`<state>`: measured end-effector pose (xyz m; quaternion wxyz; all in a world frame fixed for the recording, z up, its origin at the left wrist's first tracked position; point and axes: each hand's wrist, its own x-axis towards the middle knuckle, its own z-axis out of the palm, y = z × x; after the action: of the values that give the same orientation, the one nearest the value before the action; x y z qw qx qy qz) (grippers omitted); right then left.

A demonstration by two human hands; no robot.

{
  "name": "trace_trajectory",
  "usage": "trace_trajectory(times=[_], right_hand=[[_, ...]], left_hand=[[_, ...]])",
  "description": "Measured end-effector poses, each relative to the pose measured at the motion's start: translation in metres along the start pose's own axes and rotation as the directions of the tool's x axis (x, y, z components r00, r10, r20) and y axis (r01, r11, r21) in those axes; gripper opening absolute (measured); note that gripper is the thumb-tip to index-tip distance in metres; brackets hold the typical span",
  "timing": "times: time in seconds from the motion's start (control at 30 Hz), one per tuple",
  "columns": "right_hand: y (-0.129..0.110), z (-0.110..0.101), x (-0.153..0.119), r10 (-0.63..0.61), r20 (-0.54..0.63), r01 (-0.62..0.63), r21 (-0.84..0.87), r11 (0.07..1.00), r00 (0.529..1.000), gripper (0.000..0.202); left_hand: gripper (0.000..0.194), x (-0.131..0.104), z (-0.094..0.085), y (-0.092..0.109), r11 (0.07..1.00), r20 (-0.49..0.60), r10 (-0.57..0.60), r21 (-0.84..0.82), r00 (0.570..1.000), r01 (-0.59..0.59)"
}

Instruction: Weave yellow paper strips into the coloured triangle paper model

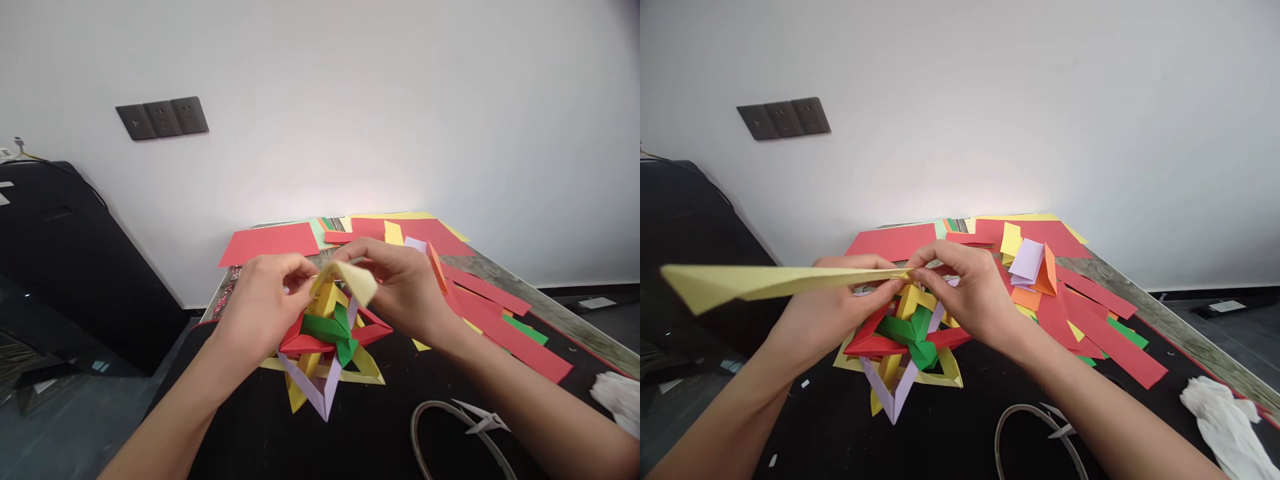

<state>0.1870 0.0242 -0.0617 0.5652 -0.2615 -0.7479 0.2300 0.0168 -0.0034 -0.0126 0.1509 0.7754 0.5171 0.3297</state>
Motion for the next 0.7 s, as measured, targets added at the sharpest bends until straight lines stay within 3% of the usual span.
trace_trajectory(times=[0.2,0.47,0.53,0.7], right_hand=[[0.001,0.001,0.001,-0.037,-0.028,0.035,-0.044,0.998,0.999,0.009],[0.002,0.004,0.000,-0.041,-0.074,0.035,-0.086,0.996,0.996,0.007],[0.001,0.002,0.000,-0.102,-0.045,0.094,-0.153,0.984,0.994,0.007],[-0.009,-0.007,0.004,-0.221,0.149,0.261,-0.350,0.900,0.964,0.020]], left_hand=[[0.016,-0.001,-0.002,-0.001,1.000,-0.014,0.000,0.000,1.000,0.000],[0.011,0.002,0.002,-0.005,0.991,0.012,-0.020,-0.133,1.000,0.022],[0.014,0.001,0.001,-0.005,0.994,0.003,-0.016,-0.108,1.000,0.017],[0.015,-0.003,-0.001,-0.003,0.987,0.034,-0.029,-0.159,0.999,0.034]])
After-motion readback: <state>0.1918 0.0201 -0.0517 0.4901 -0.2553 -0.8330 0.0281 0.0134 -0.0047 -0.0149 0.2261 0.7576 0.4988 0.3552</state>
